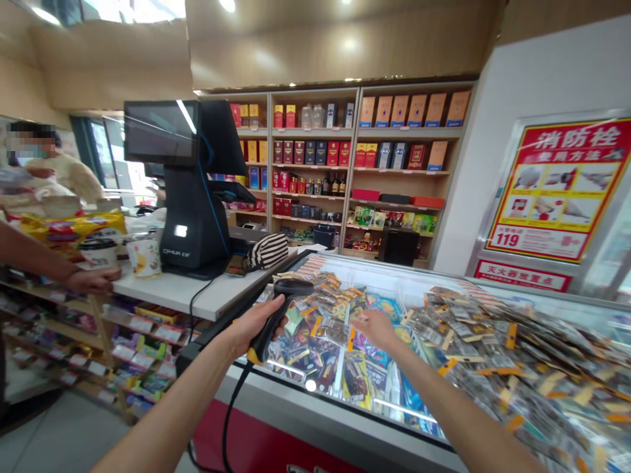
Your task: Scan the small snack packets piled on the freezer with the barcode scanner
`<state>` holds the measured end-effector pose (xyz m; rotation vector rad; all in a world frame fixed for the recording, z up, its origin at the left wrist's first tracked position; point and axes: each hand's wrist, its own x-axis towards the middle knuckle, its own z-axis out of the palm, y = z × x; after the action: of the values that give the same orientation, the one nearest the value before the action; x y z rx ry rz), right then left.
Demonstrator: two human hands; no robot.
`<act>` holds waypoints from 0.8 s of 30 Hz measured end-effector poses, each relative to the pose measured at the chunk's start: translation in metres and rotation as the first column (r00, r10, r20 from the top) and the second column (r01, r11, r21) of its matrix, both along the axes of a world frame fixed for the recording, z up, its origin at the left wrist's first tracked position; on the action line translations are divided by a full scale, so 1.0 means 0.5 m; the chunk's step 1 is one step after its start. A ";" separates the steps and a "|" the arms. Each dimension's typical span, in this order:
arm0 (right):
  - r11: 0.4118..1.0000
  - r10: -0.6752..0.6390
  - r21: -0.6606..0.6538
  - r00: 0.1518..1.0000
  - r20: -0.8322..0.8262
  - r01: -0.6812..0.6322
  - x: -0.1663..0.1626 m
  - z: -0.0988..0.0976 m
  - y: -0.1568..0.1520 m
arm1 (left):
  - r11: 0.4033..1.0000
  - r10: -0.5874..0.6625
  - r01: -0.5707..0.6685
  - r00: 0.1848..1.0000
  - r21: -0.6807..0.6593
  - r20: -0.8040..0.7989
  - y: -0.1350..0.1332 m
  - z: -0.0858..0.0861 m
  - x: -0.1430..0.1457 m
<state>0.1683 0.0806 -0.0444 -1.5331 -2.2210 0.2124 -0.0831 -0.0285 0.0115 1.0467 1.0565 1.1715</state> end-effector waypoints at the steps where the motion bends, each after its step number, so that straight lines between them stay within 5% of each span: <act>1: 0.999 0.033 -0.008 0.999 0.013 -0.033 -0.035 -0.007 -0.012 | 1.000 -0.001 0.001 1.000 0.005 -0.005 -0.002 -0.003 -0.004; 6: 0.982 0.175 0.035 0.965 0.195 -0.186 -0.110 -0.016 -0.054 | 1.000 -0.019 0.019 1.000 0.025 -0.009 -0.014 -0.007 -0.015; 12: 0.960 0.229 0.106 0.947 0.224 -0.257 -0.013 -0.018 -0.025 | 1.000 -0.007 0.007 1.000 -0.008 -0.007 -0.011 -0.009 -0.006; 18: 0.993 -0.006 0.115 0.992 0.128 -0.009 0.107 -0.037 0.026 | 1.000 -0.023 0.023 1.000 -0.012 -0.012 -0.004 -0.012 0.014; 24: 0.930 -0.364 -0.013 0.924 0.118 0.368 0.105 -0.029 0.027 | 0.999 -0.024 0.023 0.999 -0.033 -0.023 -0.003 -0.006 0.031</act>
<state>0.2207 0.0940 -0.0591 -1.9877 -1.9697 0.0490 -0.0675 -0.0300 0.0086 1.0472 1.0754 1.1222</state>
